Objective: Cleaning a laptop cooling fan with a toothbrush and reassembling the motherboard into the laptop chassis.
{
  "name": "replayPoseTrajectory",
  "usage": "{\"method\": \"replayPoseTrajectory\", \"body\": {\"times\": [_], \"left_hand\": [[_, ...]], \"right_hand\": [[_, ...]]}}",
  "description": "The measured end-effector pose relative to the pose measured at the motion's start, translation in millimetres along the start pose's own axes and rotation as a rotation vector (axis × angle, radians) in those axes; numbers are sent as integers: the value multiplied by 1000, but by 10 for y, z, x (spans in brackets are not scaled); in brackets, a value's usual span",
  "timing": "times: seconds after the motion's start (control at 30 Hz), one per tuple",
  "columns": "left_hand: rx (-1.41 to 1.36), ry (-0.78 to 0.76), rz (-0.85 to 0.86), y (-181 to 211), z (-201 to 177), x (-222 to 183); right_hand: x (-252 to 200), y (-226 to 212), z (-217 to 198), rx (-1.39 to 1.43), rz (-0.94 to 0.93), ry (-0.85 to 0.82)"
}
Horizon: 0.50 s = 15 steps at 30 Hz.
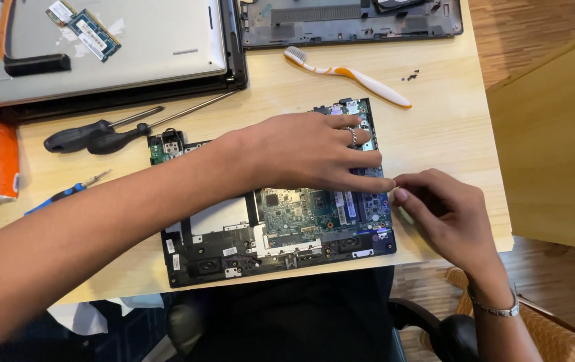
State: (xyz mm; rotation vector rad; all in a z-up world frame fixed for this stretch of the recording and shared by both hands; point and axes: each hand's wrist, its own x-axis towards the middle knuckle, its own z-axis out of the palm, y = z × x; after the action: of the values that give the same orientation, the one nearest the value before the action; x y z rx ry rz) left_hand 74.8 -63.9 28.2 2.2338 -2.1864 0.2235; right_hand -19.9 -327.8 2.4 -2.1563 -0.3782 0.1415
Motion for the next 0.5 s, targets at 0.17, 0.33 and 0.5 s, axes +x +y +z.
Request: {"method": "replayPoseTrajectory", "body": {"times": [0.17, 0.33, 0.5], "left_hand": [[-24, -32, -215, 228, -226, -163], [-215, -104, -658, 824, -454, -480], [-253, 1, -840, 1276, -175, -745]], "right_hand": [[0, -27, -7, -33, -4, -14], [27, -90, -29, -37, -16, -25], [6, -121, 10, -48, -8, -11]]}}
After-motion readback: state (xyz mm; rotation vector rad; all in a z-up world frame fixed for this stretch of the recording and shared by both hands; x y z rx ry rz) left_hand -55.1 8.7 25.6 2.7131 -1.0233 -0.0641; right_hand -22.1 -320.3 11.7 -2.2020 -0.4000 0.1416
